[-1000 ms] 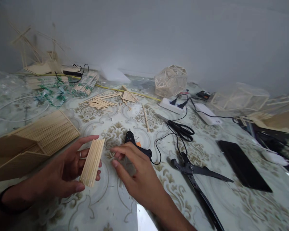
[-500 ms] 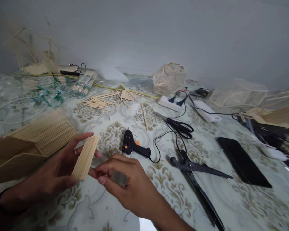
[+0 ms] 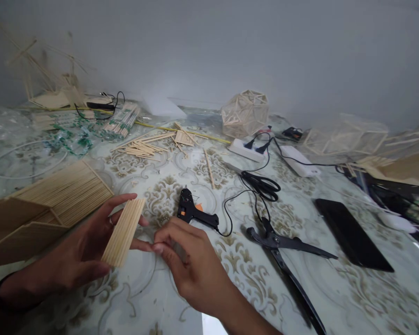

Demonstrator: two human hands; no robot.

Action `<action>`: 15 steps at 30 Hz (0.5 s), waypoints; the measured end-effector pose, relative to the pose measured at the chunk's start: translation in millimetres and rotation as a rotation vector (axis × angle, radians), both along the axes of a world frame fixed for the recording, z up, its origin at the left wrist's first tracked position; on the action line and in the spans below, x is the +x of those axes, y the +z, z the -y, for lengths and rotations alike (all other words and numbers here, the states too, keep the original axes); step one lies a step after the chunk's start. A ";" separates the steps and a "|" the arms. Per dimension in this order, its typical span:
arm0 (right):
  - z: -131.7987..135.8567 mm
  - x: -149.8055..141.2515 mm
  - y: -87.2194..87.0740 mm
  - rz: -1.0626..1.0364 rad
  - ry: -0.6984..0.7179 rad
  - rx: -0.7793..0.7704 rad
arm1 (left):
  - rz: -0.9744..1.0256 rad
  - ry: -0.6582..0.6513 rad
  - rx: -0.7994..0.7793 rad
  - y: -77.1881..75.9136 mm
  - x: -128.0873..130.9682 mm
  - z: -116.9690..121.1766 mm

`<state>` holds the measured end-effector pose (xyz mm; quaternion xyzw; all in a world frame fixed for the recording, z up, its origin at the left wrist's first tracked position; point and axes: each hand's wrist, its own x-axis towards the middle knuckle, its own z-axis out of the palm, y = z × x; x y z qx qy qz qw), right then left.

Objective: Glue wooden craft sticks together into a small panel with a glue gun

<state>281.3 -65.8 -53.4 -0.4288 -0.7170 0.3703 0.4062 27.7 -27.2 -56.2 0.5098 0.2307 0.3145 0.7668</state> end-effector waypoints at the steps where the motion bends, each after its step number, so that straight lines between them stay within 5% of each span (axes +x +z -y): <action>1: -0.8 1.4 0.8 0.010 -0.009 0.003 | 0.000 -0.006 0.007 0.1 -0.1 0.2; 10: -7.5 2.8 -3.5 0.142 -0.031 -0.011 | -0.072 0.028 0.129 -14.8 -4.7 0.1; 15: -22.6 21.5 -9.7 0.202 -0.088 0.000 | -0.147 0.050 0.039 -18.5 -5.0 -0.9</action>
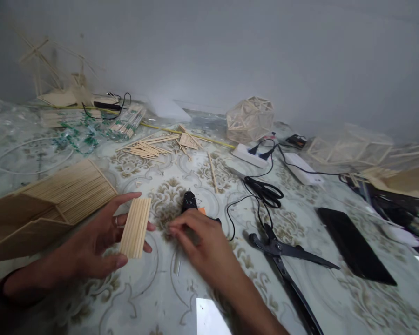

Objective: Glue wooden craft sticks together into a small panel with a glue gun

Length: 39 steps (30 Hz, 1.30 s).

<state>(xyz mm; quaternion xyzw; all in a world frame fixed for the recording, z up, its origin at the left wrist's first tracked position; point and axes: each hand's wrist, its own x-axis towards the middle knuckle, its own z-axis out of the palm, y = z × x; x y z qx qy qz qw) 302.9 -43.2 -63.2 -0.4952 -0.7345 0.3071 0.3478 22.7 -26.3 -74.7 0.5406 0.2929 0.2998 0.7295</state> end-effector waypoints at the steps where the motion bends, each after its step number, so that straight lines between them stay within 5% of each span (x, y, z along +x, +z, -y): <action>1: -4.6 6.6 -1.4 0.018 -0.057 0.006 | -0.028 0.005 -0.022 1.6 0.4 -0.3; 5: -21.2 30.9 -11.0 0.089 -0.260 0.033 | -0.077 0.005 -0.050 8.6 3.0 -2.4; 11: -24.9 48.9 -22.1 0.180 -0.274 -0.201 | -0.068 0.084 -0.071 5.6 6.7 -8.8; 22: -28.7 48.1 -13.3 0.222 -0.308 -0.137 | -0.153 0.090 -0.058 11.9 9.6 -4.9; 26: -17.9 39.8 -4.5 0.054 -0.324 -0.211 | -0.173 0.087 -0.004 12.5 9.5 -1.3; 33: 5.9 15.8 -2.2 -0.237 -0.095 -0.340 | -0.142 0.048 0.051 14.5 8.9 4.5; 39: 10.1 5.4 -1.5 -0.406 -0.068 -0.367 | -0.093 0.035 0.044 18.4 9.7 9.9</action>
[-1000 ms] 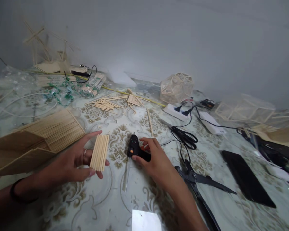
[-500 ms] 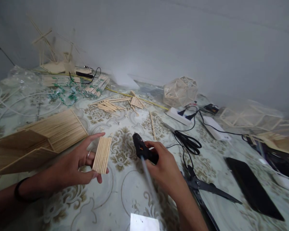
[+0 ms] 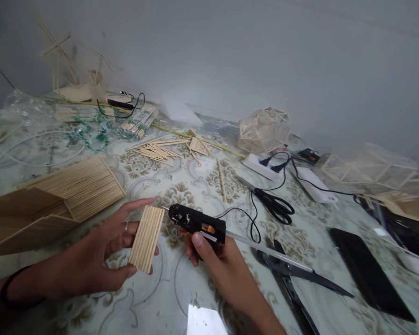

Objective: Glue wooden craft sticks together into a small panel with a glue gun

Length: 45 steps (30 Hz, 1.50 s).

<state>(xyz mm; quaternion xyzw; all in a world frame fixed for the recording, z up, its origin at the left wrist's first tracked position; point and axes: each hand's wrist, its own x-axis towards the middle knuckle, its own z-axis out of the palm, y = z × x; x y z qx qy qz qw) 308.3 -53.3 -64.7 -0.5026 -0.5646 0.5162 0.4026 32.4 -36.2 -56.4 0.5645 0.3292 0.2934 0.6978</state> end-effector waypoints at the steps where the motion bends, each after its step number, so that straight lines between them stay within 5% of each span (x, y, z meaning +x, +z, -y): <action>1: 0.5 0.7 -1.6 -0.021 -0.008 0.000 | 0.013 -0.005 0.000 0.1 -0.3 0.4; 13: 2.1 3.0 -2.8 0.000 0.003 0.007 | 0.085 -0.057 -0.062 12.3 -1.4 -1.0; 32: 3.2 -2.4 3.3 -0.012 0.039 -0.070 | 0.262 -0.145 0.081 -12.5 -6.6 -0.8; 45: 2.7 -2.7 4.5 -0.026 0.077 -0.065 | 0.192 -0.097 0.306 -8.3 -5.3 -5.8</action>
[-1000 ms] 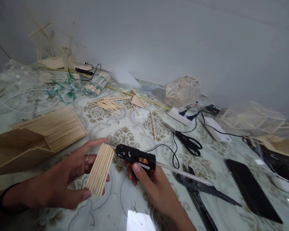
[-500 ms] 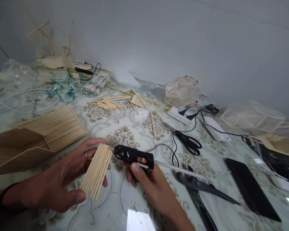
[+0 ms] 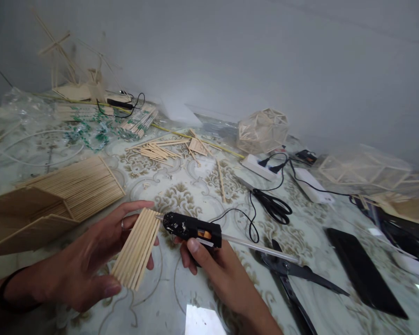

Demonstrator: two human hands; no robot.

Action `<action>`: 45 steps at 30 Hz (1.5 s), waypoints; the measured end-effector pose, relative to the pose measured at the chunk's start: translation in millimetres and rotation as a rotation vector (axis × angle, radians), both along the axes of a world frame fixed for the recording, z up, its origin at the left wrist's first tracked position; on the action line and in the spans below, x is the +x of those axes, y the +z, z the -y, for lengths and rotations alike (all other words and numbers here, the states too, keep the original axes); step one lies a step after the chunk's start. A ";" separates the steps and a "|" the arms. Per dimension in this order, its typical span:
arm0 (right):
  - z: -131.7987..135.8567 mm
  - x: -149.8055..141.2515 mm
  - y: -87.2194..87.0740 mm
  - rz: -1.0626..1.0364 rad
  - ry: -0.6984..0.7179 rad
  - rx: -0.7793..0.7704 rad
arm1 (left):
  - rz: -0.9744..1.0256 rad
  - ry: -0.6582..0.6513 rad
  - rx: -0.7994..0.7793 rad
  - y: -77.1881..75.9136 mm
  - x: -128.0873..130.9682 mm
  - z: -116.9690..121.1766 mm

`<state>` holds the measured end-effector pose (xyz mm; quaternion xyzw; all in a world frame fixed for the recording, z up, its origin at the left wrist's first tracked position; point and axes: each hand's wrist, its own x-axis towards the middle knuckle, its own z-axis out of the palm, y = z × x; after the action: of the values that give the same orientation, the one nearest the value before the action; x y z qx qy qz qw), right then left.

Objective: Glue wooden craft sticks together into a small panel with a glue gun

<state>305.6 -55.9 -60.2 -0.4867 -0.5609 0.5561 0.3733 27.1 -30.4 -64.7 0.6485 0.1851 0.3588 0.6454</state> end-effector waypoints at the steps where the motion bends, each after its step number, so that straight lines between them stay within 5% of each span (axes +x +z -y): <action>1: 0.3 -0.1 -0.1 -0.004 0.006 0.002 | -0.003 -0.003 0.006 0.8 -0.2 -0.5; 18: 1.7 0.9 -0.4 0.038 0.036 -0.012 | 0.058 0.033 -0.186 -3.7 -0.4 4.1; 45: 7.5 12.1 -13.9 0.045 0.100 0.038 | 0.058 0.051 -0.181 5.7 -2.5 0.9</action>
<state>317.7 -63.4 -74.0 -0.4631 -0.6032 0.5522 0.3418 24.6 -31.3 -59.0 0.5718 0.2145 0.3754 0.6972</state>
